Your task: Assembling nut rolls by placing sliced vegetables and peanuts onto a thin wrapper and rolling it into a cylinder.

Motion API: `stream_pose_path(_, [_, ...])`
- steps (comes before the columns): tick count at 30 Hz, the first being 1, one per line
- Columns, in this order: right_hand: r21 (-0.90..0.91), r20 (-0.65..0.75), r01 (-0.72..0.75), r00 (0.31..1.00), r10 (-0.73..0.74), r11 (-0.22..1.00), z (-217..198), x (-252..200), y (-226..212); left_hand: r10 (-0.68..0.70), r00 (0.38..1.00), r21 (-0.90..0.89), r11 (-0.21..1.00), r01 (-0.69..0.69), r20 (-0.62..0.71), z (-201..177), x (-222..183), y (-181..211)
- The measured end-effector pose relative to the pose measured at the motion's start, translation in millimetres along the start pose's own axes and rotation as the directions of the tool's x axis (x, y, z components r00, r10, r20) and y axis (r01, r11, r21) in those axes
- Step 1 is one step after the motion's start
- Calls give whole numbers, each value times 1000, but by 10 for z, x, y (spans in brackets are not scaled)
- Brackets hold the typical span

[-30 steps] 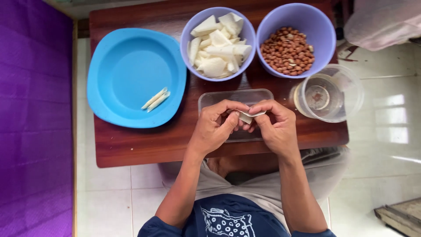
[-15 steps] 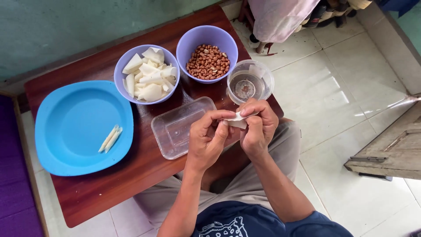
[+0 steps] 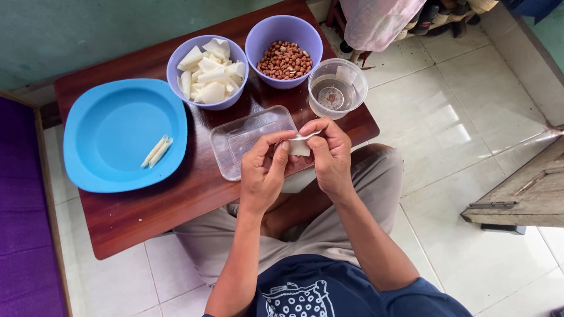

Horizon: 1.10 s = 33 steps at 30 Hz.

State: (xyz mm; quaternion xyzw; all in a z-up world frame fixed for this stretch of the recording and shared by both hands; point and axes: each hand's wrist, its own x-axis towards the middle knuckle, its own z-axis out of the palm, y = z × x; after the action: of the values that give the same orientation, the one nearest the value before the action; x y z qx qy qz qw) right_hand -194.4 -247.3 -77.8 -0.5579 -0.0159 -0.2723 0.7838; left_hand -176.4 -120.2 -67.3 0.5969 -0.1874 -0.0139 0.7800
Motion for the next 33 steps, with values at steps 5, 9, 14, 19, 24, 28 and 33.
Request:
stream_pose_path(5, [-140, 45, -23, 999, 30, 990, 19, -132, 33, 13, 1000, 39, 999, -12, -27, -139, -167, -86])
stream_pose_path(9, [-234, 108, -16, 993, 43, 972, 36, -115, 273, 90, 995, 159, 984, -83, -37, -312, -185, -177])
stream_pose_path(14, [-372, 201, 142, 977, -70, 917, 36, 56, 607, 197, 979, 441, 875, -197, 47, -556, -16, -218])
stream_pose_path(19, [-452, 185, 196, 975, -124, 870, 62, 5, 678, 203, 979, 450, 871, -195, 31, -588, -6, -217])
stream_pose_path(24, [-490, 224, 250, 962, -157, 835, 69, -1, 671, 152, 988, 420, 895, -153, 36, -664, -1, -244])
stream_pose_path(28, [-498, 223, 247, 963, -153, 831, 65, -13, 699, 157, 987, 427, 891, -156, 33, -672, -6, -207])
stream_pose_path(33, [-537, 256, 243, 959, -118, 808, 68, 57, 697, 158, 987, 379, 915, -139, -18, -770, 13, -349])
